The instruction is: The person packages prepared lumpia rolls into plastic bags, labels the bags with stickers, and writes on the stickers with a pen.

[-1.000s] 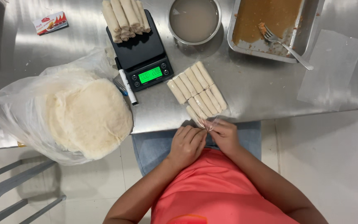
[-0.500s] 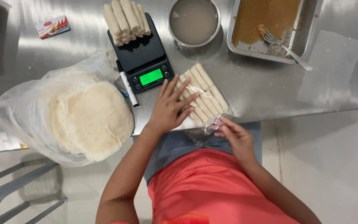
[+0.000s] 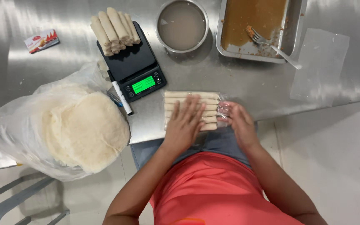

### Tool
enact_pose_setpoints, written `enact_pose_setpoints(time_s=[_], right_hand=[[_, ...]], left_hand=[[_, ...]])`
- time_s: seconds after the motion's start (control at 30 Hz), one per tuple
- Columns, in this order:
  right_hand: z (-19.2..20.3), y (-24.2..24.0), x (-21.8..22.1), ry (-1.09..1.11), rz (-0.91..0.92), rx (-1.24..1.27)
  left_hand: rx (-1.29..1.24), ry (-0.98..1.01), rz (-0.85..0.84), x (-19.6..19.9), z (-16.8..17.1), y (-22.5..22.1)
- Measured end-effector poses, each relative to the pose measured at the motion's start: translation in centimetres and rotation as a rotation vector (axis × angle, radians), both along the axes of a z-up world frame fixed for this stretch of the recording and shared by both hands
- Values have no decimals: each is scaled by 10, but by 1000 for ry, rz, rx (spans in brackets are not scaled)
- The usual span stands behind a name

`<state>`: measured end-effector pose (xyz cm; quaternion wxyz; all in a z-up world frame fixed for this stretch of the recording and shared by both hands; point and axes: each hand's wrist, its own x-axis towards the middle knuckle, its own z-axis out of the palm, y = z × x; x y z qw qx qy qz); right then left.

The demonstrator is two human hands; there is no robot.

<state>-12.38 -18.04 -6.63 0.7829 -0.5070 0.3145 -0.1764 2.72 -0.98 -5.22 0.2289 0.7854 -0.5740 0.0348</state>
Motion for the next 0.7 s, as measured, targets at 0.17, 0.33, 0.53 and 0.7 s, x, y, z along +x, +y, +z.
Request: enact_pose_setpoints(time_s=[0.17,0.33,0.53,0.7], right_hand=[[4,6,-21,-9,29,95],[-1,33,-68,223,132,262],[7,48,-41,294,12,481],[61,7,-27,269,297,-21]], left_hand=[[-17,23,-156,6,13,-4],[-83,182,-427,26,26,-2],[29,499,-595,28,48,-2],[-369,666,63,43,44,27]])
